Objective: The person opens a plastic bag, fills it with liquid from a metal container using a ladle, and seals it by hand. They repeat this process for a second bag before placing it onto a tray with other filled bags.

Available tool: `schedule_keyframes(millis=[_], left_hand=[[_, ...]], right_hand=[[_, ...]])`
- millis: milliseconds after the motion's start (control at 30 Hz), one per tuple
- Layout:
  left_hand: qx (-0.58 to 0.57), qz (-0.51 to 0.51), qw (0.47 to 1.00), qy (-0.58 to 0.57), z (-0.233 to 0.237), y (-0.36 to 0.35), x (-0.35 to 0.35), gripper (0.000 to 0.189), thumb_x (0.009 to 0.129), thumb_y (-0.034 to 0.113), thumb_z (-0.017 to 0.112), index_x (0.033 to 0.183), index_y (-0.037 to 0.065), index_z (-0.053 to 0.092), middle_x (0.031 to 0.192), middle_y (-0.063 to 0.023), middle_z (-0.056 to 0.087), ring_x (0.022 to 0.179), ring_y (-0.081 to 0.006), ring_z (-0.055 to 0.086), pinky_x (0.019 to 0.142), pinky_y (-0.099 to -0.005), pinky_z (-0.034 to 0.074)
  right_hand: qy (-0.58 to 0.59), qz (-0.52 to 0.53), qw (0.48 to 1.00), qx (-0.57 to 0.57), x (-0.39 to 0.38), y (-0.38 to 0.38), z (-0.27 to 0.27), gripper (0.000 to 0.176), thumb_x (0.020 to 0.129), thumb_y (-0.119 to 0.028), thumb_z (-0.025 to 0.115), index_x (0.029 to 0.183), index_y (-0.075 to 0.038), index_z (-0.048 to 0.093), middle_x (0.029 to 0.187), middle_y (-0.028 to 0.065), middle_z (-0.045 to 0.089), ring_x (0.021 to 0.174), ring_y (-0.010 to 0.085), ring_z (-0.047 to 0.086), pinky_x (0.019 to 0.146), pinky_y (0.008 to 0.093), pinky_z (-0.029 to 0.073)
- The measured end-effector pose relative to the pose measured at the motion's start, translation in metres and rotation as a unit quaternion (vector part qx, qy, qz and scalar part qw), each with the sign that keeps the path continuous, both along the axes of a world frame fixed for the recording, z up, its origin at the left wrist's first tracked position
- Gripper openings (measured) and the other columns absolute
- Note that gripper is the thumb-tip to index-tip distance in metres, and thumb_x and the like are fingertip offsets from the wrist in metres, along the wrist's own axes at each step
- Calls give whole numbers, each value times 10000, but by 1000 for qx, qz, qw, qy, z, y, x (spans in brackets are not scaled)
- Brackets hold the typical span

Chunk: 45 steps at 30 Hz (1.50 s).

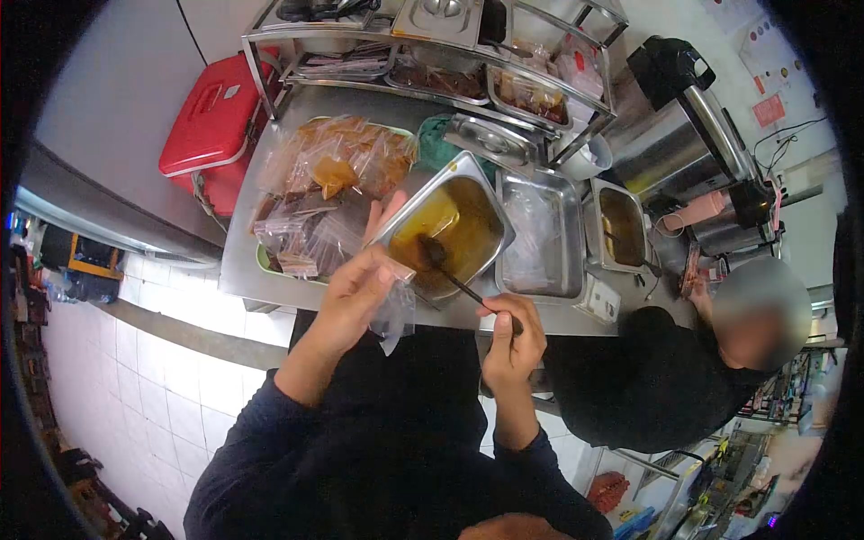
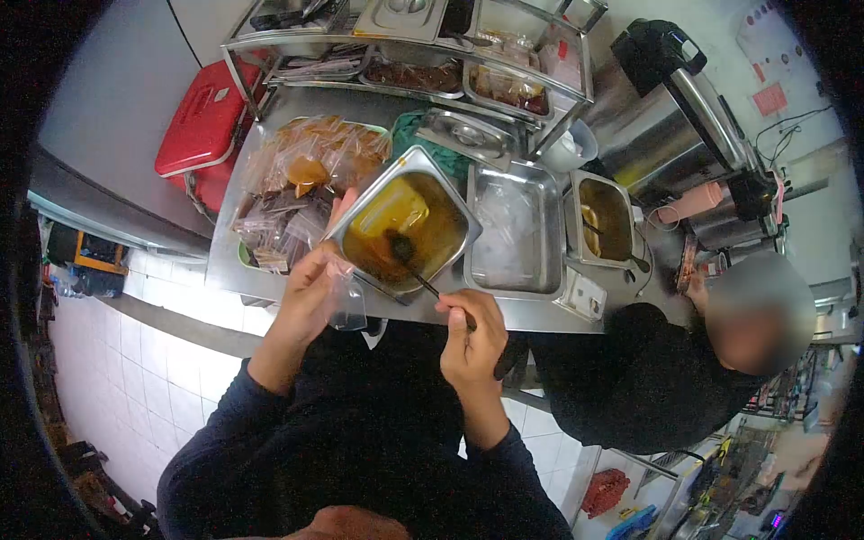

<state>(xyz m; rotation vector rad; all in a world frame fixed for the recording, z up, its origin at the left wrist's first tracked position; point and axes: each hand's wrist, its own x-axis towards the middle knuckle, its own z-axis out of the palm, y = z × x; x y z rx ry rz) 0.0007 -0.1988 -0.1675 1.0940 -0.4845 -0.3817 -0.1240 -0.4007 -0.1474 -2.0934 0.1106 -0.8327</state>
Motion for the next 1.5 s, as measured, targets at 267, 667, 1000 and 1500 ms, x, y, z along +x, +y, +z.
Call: schedule_keyframes(millis=[267, 667, 1000, 1500], left_hand=[[-28, 22, 999, 20, 3, -13, -11, 217, 1051, 247, 532, 974, 63, 617, 1596, -107, 318, 1125, -135, 359, 950, -335, 287], [-28, 20, 998, -50, 12, -16, -5, 226, 1049, 253, 515, 989, 84, 653, 1663, -163, 189, 1540, -271, 2, 1187, -436, -1], [-149, 33, 944, 293, 42, -17, 7, 387, 1036, 235, 530, 1387, 71, 544, 1607, -37, 359, 1359, -207, 480, 1079, -436, 440], [72, 202, 974, -67, 30, -17, 40, 329, 1035, 161, 562, 1340, 42, 594, 1347, -95, 610, 1209, -156, 555, 1028, -303, 429]], right_hand=[[18, -111, 928, 354, -8, 10, -44, 354, 1088, -250, 428, 1044, 34, 634, 901, 92, 671, 739, 145, 630, 664, 284, 510], [28, -70, 868, 490, 27, 19, -27, 366, 1070, -313, 472, 1075, 13, 637, 861, 124, 692, 723, 157, 607, 608, 276, 487], [10, -64, 801, 595, 20, 1, -29, 341, 1036, -311, 516, 1125, -2, 629, 872, 120, 701, 690, 157, 571, 619, 290, 429], [-81, -116, 805, 577, 10, -11, -19, 365, 1030, -314, 526, 1115, 34, 596, 827, 138, 679, 659, 173, 550, 626, 294, 431]])
